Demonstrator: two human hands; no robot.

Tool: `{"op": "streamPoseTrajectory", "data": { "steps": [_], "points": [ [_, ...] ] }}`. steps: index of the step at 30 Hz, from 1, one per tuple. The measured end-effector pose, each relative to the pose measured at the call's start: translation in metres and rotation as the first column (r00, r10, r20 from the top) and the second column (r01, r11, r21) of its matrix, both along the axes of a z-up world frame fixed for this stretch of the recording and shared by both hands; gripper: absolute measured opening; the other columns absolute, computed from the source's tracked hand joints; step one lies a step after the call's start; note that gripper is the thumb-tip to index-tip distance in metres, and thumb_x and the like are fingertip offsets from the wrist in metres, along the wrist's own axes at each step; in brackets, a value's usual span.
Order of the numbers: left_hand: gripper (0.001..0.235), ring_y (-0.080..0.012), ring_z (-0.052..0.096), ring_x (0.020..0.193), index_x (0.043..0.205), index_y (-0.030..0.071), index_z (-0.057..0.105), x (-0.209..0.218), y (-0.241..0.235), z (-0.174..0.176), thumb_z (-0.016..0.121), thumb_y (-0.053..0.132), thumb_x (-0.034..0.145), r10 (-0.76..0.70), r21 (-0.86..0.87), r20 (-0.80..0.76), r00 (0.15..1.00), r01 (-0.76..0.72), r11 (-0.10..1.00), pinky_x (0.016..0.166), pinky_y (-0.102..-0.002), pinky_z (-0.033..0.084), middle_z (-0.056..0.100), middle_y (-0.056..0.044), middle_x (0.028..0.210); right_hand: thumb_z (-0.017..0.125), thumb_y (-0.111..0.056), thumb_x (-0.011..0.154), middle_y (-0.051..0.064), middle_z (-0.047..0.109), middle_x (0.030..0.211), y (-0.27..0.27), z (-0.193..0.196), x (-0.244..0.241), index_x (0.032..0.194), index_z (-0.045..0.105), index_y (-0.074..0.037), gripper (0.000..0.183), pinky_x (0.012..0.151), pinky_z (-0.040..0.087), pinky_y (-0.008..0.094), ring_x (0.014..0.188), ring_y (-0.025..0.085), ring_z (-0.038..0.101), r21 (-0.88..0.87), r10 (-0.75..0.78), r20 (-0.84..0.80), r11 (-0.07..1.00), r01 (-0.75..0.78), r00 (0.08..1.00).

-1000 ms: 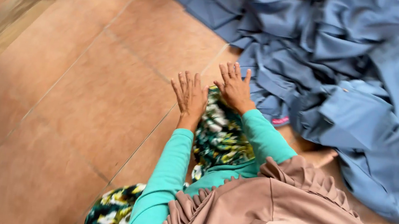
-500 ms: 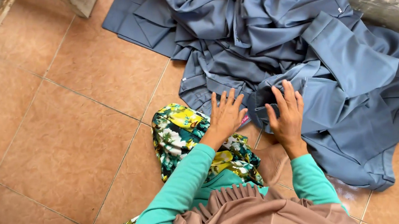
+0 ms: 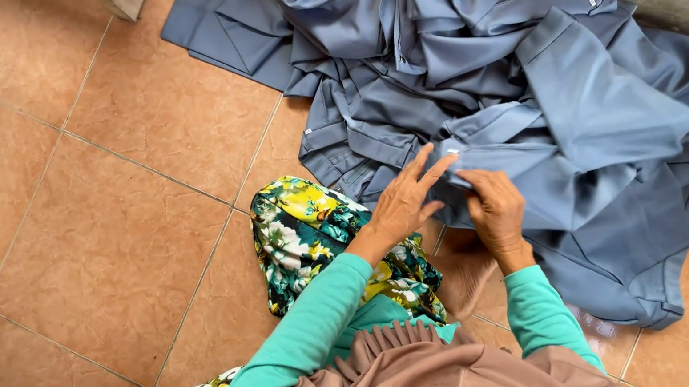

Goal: The person sits on the floor and folds several pairs of gray trousers by hand. They smooth the fabric, fold the legs together, and then fold the pants into a compact rectangle before stacking them.

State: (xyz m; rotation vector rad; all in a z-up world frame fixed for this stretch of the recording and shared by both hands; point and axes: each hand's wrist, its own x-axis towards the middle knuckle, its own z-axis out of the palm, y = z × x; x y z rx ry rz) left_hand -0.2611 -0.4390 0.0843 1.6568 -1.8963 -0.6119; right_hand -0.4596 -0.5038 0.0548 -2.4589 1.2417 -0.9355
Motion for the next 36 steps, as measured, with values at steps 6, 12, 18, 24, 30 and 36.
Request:
{"op": "streamPoseTrajectory", "data": {
  "steps": [6, 12, 18, 24, 30, 36],
  "points": [
    [0.034, -0.0162, 0.06, 0.131, 0.115, 0.031, 0.069, 0.041, 0.003, -0.044, 0.081, 0.024, 0.084, 0.125, -0.126, -0.064, 0.99, -0.132, 0.983, 0.113, -0.04, 0.042, 0.074, 0.008, 0.111, 0.079, -0.018, 0.087, 0.02, 0.077, 0.105, -0.001, 0.092, 0.055, 0.109, 0.079, -0.011, 0.023, 0.082, 0.056, 0.051, 0.1, 0.042, 0.073, 0.479, 0.305, 0.287, 0.775, -0.412, 0.908],
    [0.027, -0.0113, 0.064, 0.122, 0.103, 0.036, 0.071, 0.048, 0.028, -0.057, 0.083, 0.028, 0.08, 0.134, -0.06, -0.113, 0.985, -0.141, 0.988, 0.111, -0.037, 0.043, 0.075, 0.015, 0.101, 0.066, -0.054, 0.109, 0.007, 0.066, 0.124, -0.111, 0.08, 0.007, 0.131, 0.072, -0.025, 0.037, 0.083, 0.045, 0.045, 0.106, 0.031, 0.061, -0.352, -0.232, -0.327, 0.929, 0.11, 0.916],
    [0.024, -0.0137, 0.069, 0.114, 0.102, 0.03, 0.07, 0.056, 0.029, -0.02, 0.082, 0.025, 0.082, 0.085, -0.061, -0.209, 0.974, -0.1, 0.993, 0.104, -0.036, 0.048, 0.075, 0.009, 0.099, 0.073, -0.041, 0.095, 0.005, 0.077, 0.089, -0.21, -0.012, -0.034, 0.104, 0.079, -0.027, 0.018, 0.071, 0.055, 0.05, 0.08, 0.038, 0.075, 0.095, -0.311, -0.549, 0.899, 0.428, 0.776],
    [0.022, -0.0143, 0.074, 0.097, 0.106, 0.033, 0.069, 0.087, 0.026, 0.021, 0.079, 0.03, 0.087, 0.127, -0.133, -0.269, 0.955, -0.167, 0.977, 0.091, -0.036, 0.054, 0.077, 0.013, 0.1, 0.078, -0.012, 0.103, 0.004, 0.075, 0.103, -0.111, 0.108, 0.071, 0.114, 0.077, -0.019, 0.013, 0.086, 0.056, 0.04, 0.1, 0.029, 0.071, 0.037, 0.173, -0.025, 0.984, -0.172, 0.985],
    [0.02, -0.0368, 0.044, 0.145, 0.104, 0.024, 0.07, 0.14, 0.039, 0.112, 0.081, 0.016, 0.089, 0.263, -0.447, -0.134, 0.955, -0.295, 0.845, 0.114, -0.047, 0.041, 0.033, -0.009, 0.163, 0.069, 0.003, 0.096, 0.011, 0.075, 0.104, -0.014, 0.161, 0.145, 0.112, 0.073, -0.008, 0.02, 0.079, 0.056, 0.044, 0.092, 0.035, 0.071, 0.155, 0.532, 0.139, 0.821, -0.549, 0.835],
    [0.028, -0.0146, 0.064, 0.117, 0.101, 0.031, 0.066, 0.177, 0.027, 0.054, 0.085, 0.026, 0.081, 0.252, -0.331, 0.091, 0.963, -0.209, 0.92, 0.119, -0.048, 0.027, 0.067, 0.009, 0.112, 0.064, -0.001, 0.102, 0.012, 0.072, 0.092, -0.012, 0.148, 0.17, 0.107, 0.07, -0.006, 0.009, 0.07, 0.057, 0.044, 0.086, 0.038, 0.07, 0.118, 0.58, 0.162, 0.792, -0.6, 0.798]
  ]
}}
